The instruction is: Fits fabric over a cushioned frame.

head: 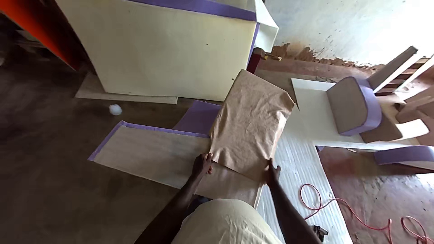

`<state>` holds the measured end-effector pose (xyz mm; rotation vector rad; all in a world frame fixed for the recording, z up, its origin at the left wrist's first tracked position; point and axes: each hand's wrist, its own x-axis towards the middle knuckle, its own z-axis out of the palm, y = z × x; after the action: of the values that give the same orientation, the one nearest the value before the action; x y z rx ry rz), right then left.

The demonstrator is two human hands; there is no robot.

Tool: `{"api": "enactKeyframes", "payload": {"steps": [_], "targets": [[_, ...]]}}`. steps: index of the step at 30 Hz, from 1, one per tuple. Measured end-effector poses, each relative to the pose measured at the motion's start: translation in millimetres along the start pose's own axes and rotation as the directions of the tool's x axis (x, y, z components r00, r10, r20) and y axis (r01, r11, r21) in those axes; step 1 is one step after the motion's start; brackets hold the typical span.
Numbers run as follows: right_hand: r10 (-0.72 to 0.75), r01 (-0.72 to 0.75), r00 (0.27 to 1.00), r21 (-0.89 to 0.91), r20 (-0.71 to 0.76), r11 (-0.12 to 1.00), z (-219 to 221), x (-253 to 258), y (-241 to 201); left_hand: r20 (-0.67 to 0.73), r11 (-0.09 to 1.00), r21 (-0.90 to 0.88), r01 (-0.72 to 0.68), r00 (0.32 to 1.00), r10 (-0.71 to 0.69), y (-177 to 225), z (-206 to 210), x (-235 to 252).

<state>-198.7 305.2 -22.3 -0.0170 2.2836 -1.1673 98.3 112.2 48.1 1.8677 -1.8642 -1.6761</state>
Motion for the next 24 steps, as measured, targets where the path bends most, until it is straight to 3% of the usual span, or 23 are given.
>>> {"api": "enactKeyframes", "payload": {"steps": [1,2,3,8,11,14,20,24], "targets": [[0.153,-0.175,0.978,0.161,0.141,0.971,-8.1,14.7,17.1,0.010,1.000,-0.030,-0.005,1.000,0.005,-0.1,-0.6,-0.2],[0.228,-0.308,0.917,0.218,0.328,0.926,-17.9,25.9,32.0,0.028,0.997,-0.083,-0.006,1.000,0.008,-0.9,-1.3,-0.3],[0.243,-0.365,0.871,0.232,0.427,0.901,-25.2,32.3,42.6,0.051,0.987,-0.158,-0.001,0.999,0.009,-1.2,-2.3,-0.7],[0.153,-0.322,0.903,0.398,0.401,0.859,-41.5,33.0,48.9,0.190,0.850,-0.514,0.114,0.982,-0.017,11.6,-17.2,-6.2],[0.147,-0.302,0.904,0.356,0.400,0.884,-48.3,27.7,33.5,0.207,0.794,-0.565,0.224,0.970,-0.126,21.5,-18.1,10.3],[0.099,-0.234,0.934,0.379,0.343,0.895,-54.8,21.7,14.6,0.146,0.786,-0.589,0.189,0.981,-0.126,29.3,-14.0,22.1],[-0.022,-0.123,0.952,0.445,0.307,0.887,-77.9,2.0,-16.7,-0.024,0.836,-0.548,-0.035,0.999,0.025,27.9,-13.4,25.0],[-0.005,-0.081,0.965,0.317,0.261,0.945,-75.6,4.6,-8.4,-0.090,0.956,-0.269,-0.113,0.992,0.092,15.8,-12.4,25.9]]}}
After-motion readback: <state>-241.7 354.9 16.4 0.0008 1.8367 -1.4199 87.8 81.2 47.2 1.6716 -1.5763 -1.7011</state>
